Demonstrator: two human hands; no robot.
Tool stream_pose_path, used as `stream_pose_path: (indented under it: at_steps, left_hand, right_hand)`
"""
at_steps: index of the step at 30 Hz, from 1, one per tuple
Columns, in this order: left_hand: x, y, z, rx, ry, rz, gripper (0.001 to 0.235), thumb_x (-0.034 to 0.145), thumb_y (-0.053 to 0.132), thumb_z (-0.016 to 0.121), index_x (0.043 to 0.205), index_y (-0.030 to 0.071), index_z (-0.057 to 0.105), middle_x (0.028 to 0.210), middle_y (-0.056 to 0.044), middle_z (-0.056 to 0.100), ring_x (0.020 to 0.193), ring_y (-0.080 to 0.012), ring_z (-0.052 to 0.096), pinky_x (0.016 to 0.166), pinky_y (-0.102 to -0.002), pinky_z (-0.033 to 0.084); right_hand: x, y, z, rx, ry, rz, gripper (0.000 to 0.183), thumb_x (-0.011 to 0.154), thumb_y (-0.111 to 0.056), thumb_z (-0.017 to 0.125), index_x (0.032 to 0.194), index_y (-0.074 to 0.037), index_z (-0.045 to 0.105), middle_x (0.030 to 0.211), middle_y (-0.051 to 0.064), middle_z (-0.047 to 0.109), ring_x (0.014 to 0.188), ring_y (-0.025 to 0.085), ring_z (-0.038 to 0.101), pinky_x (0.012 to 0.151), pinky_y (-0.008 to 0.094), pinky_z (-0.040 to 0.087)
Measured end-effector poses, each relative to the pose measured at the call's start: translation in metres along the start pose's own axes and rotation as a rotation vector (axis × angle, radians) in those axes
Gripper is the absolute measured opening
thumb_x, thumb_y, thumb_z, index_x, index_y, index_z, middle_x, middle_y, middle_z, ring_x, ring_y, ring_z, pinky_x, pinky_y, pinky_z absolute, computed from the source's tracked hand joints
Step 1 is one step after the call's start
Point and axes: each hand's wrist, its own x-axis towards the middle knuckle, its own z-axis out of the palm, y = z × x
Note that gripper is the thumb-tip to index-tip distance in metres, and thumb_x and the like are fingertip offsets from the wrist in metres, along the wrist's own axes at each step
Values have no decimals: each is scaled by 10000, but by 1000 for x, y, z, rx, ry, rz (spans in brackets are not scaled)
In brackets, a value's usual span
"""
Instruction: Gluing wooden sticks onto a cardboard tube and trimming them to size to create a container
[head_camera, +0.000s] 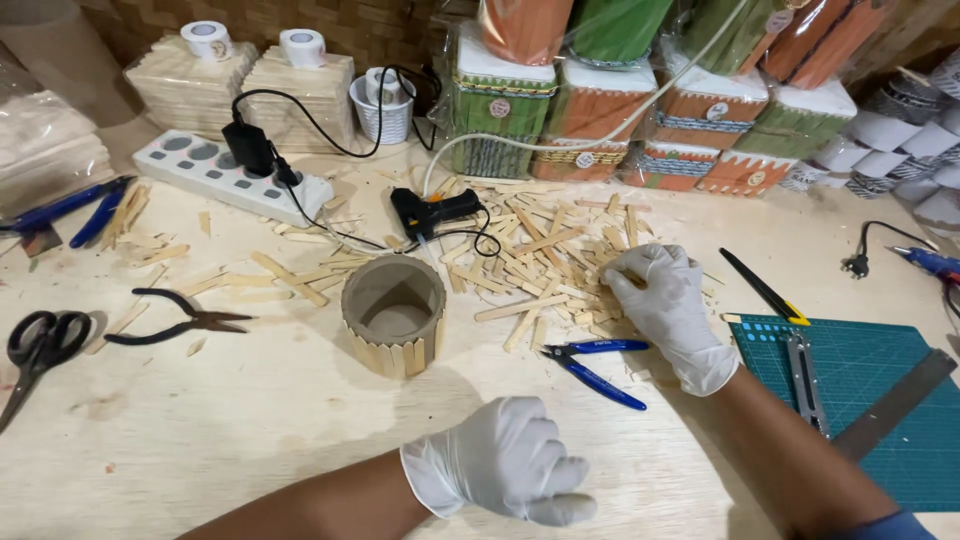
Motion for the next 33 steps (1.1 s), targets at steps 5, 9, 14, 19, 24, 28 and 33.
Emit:
stream_pose_path:
  at_steps: [5,9,14,19,24,28,33]
  left_hand:
    - [-7,3,6,-10,-3,98,529,1136,387,417,784,44,616,574,-38,485,525,-230,456,580,-326,369]
    - [-9,3,10,-3,-17,64,569,1137,415,414,687,81,514,561,-36,415,513,-235,433,572,-344,365]
    - [-9,1,9,-5,-32,18,588,1137,412,405,653,91,492,531,-60,408,480,-265,403,562,-365,349]
    - [-11,-3,13,-8,-34,7,589,1138,411,386,649,92,461,516,-62,372,473,-251,374,555,-352,328]
    - [-8,-4,13,6,-27,-6,549,1118,388,452,644,111,460,520,-46,361,473,-252,376,558,-359,324]
    - [-9,-5,12,10,-38,-28,536,1104,358,507,623,127,452,513,-25,369,488,-227,397,556,-335,328]
    - [-8,-5,11,-24,-88,-52,527,1114,357,478,643,122,496,523,-23,401,489,-231,414,580,-345,349]
  right_hand:
    - [24,-34,-5,-243,-131,-13,302,948,-498,600,1124,-327,775,1230,-20,626,1111,266,503,978,438,313]
    - [48,-55,7,-318,-204,25,438,901,-673,620,1035,-296,798,1279,31,639,1158,298,524,952,466,351]
    - [62,-53,30,-220,-102,66,366,759,-669,785,775,-304,767,1140,-44,571,1162,235,485,1024,423,288]
    - [58,-45,38,-213,-39,26,351,766,-604,768,707,-261,721,1140,-21,576,1126,211,528,1003,442,327]
    - [59,-42,38,-222,-170,85,310,799,-559,751,749,-253,738,1146,-86,553,1179,219,440,1074,418,257]
    - [59,-17,46,-143,129,4,294,763,-395,813,693,-242,572,903,-134,625,991,170,524,976,375,286]
    - [39,-23,0,48,-8,154,246,901,-482,725,854,-245,772,1141,-87,602,1206,169,492,1071,383,233]
